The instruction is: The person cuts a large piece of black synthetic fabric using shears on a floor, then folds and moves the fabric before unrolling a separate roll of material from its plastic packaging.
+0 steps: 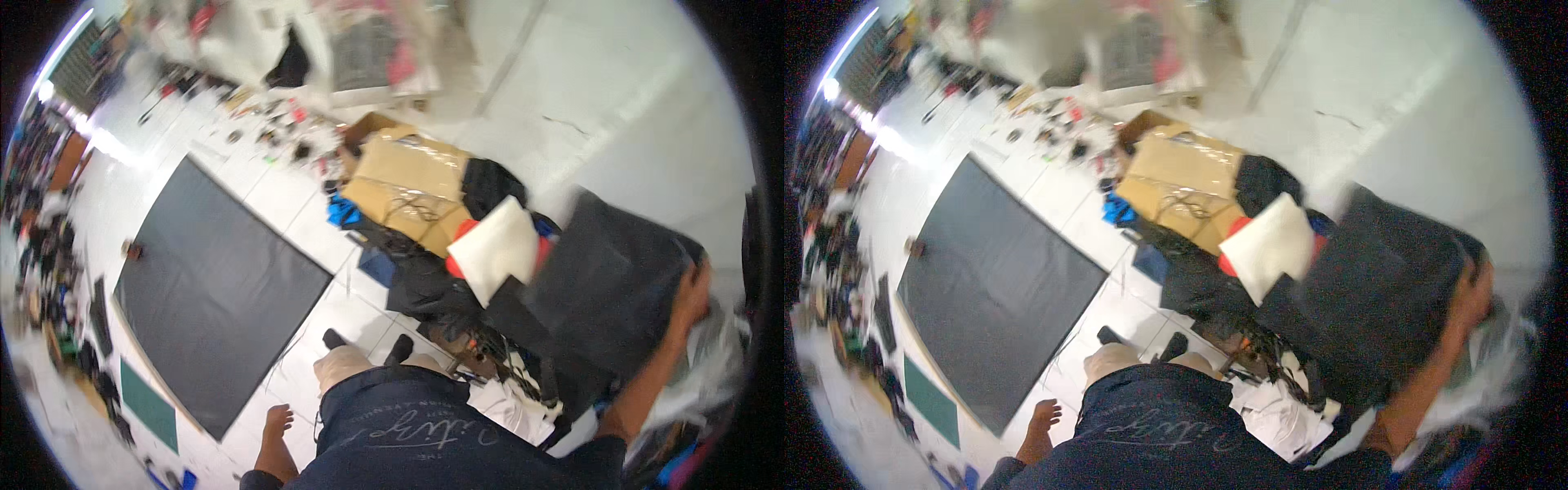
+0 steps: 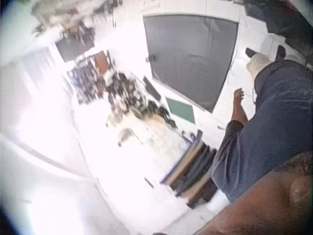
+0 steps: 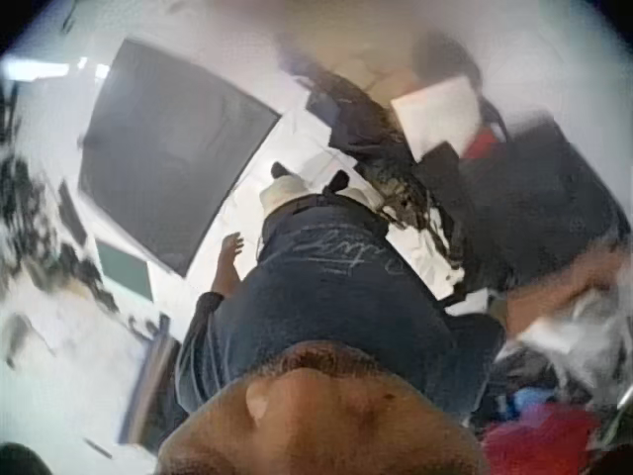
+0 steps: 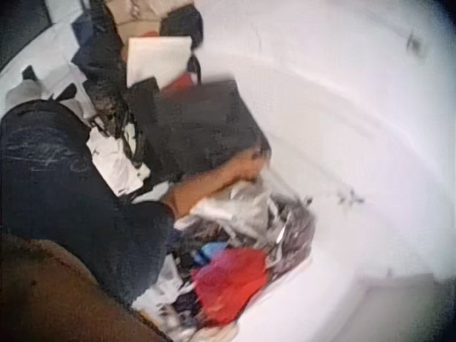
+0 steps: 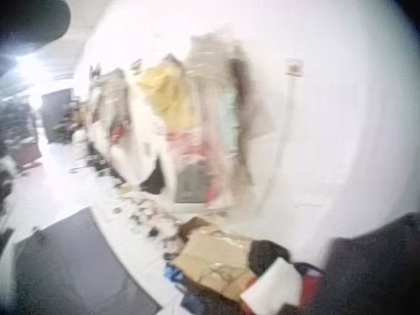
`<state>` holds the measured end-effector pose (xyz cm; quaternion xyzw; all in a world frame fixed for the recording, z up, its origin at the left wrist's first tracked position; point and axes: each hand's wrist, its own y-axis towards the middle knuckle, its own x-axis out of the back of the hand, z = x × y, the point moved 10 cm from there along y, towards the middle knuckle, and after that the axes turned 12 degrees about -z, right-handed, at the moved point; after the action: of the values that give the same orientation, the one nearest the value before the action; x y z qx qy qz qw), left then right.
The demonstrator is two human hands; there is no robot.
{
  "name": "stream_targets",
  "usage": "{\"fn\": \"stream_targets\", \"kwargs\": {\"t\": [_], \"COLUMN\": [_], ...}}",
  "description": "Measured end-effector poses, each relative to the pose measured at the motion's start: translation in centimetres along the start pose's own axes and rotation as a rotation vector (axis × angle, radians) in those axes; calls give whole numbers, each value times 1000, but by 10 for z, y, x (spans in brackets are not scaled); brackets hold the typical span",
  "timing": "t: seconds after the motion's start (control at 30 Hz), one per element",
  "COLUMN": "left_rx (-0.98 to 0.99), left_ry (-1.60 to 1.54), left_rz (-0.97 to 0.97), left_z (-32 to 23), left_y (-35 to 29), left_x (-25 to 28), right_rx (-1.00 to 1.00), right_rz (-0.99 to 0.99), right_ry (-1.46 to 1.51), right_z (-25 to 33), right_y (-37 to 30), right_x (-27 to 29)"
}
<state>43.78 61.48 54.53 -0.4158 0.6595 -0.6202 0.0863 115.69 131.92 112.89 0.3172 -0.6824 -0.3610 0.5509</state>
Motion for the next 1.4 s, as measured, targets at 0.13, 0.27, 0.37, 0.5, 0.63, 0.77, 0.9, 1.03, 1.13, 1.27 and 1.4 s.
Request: {"fn": "stream_targets", "kwargs": {"t": [0.13,0.27,0.37,0.5,0.63,0.77,0.9,1.03,1.13,1.27,1.4], "left_rx": [-135,-309,-400,-445,-369,-362,-438,-542,-559,-266,52], "left_ry": [207,-12,-112,-168,135,106,71,-127,-187,-336,-455], "left_rz": [-170,-168,-120,-202,-226,-267,-308,-330,-430,-480,-565], "left_z": [5,-75,-119,-111,-81,-111,-182,-295,-348,-343,-280], "left_y": [-4,-37,-38,-27,20,38,64,88,122,170,197], "left_x": [21,-12,-21,20,32,73,125,184,229,277,299], "right_rx": [-152,179,358,-398,311,191,149,134,260,377,1060], "right_rz": [151,392,738,1558,1519,1966,1975,2053,2006,1983,1493], "right_ry": [-138,-36,193,733,972,843,781,596,498,251,848], "right_z": [-7,97,166,346,500,600,674,716,783,917,1195], "right_y": [-14,-94,-205,-399,-467,-529,-530,-517,-504,-491,-466], "right_x": [-74,-196,-284,-266,-182,-74,-41,-58,-76,-126,-111]}}
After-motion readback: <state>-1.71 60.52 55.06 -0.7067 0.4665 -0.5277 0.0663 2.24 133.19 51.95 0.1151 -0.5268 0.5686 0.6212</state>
